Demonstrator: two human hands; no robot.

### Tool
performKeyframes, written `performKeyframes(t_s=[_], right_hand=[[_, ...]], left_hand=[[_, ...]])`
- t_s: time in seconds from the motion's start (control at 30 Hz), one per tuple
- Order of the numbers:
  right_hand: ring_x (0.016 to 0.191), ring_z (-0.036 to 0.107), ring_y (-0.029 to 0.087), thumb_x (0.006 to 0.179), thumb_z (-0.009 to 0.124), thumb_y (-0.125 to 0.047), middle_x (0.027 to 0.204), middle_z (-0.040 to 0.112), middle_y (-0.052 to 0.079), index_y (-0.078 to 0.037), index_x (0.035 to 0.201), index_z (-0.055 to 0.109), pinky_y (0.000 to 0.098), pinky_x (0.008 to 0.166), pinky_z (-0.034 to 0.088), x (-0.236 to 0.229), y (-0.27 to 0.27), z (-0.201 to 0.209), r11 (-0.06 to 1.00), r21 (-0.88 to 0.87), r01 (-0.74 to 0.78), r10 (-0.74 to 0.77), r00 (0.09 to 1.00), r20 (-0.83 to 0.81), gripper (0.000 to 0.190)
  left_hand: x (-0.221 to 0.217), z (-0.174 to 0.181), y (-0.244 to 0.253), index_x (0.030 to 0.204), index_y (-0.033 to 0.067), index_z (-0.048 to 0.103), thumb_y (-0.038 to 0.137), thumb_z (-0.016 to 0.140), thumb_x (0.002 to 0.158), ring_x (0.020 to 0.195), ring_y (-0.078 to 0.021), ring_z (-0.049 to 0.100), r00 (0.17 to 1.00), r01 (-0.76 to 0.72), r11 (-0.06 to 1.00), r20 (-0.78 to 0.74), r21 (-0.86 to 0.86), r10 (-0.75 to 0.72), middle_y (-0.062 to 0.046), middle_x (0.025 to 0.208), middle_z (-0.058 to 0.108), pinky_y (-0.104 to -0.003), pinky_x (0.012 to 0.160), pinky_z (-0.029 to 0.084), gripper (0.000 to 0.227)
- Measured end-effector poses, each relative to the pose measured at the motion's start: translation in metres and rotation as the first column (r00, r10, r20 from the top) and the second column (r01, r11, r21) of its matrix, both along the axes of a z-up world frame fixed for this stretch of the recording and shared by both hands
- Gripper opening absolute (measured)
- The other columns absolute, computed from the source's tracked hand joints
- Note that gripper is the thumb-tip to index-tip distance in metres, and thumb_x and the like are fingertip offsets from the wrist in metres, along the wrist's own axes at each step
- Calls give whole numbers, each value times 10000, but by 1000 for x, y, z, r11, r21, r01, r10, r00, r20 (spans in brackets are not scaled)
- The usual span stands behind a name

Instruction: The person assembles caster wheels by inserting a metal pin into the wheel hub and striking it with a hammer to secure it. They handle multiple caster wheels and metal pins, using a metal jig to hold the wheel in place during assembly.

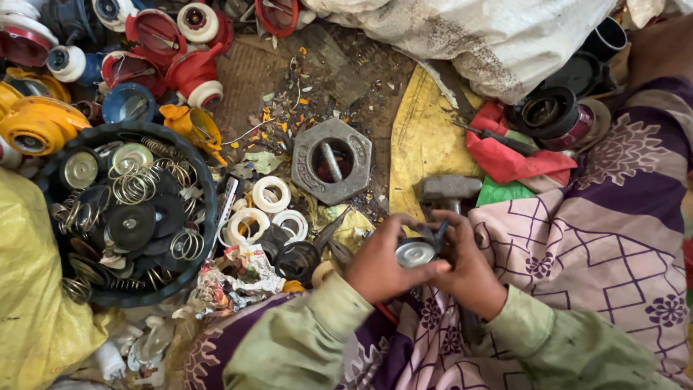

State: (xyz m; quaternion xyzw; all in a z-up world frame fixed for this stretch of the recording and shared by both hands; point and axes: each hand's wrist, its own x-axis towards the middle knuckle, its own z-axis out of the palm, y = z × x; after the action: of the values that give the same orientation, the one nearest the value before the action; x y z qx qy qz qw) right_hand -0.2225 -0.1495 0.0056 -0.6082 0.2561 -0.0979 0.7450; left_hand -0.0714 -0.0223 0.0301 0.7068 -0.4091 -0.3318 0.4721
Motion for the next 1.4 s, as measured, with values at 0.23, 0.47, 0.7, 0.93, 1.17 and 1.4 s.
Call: performKeyframes(t_s=[0.23, 0.47, 0.7, 0.93, 1.17, 1.4], right_hand=[[989, 631, 149, 709, 735, 88, 1178, 602, 109, -76, 1334, 403, 308, 821, 565, -7, 12, -7, 984, -178, -14, -30, 970, -240, 727], [1001, 644, 111, 733, 781, 31, 1211, 594, 73, -75, 1220, 357, 290, 802, 588, 8, 24, -1, 995, -10, 95, -96, 990, -102, 655], [812, 646, 103, 699, 825, 35, 992, 606, 101, -78, 1184, 364, 280, 651, 605, 23, 38, 20, 979, -166, 115, -154, 957, -245, 679], [749, 650, 92, 709, 837, 10, 941, 606, 77, -73, 1164, 348, 270, 593, 587, 25, 44, 22, 984, -112, 138, -163, 954, -251, 672], [897, 639, 116, 671, 862, 2, 1027, 614, 56, -53, 1452, 206, 269, 760, 560, -25, 68, 14, 977, -211, -9, -44, 967, -249, 1021], [843, 647, 168, 758, 788, 52, 960, 600, 88, -95, 1226, 412, 320, 699, 576, -44, 19, -10, 994, 101, 36, -17, 983, -185, 618]], left_hand=[[-20, 1, -8, 1180, -4, 538, 496, 719, 933, 946, -427, 668, 968, -122, 991, 212, -63, 133, -234, 1030, 659, -491, 797, 544, 586], [-10, -2, -9, 953, 97, 570, 268, 580, 1036, 679, -410, 671, 918, -268, 963, 305, 10, 253, -163, 798, 685, -520, 575, 510, 191], [6, -4, -19, 848, 104, 560, 250, 625, 990, 614, -403, 648, 795, -387, 921, 492, -41, 356, -149, 737, 656, -515, 532, 503, 214], [10, -17, -12, 944, 109, 576, 201, 618, 998, 597, -374, 660, 725, -444, 885, 526, -137, 445, -128, 748, 686, -491, 516, 507, 115], [75, 17, 3, 1129, 85, 620, 222, 630, 936, 664, -364, 704, 603, -669, 707, 724, 229, 335, -134, 740, 709, -512, 532, 535, 237], [135, -11, 44, 878, 16, 647, 284, 724, 1033, 668, -270, 631, 517, -778, 590, 312, -216, 797, -122, 731, 668, -421, 632, 492, 320]])
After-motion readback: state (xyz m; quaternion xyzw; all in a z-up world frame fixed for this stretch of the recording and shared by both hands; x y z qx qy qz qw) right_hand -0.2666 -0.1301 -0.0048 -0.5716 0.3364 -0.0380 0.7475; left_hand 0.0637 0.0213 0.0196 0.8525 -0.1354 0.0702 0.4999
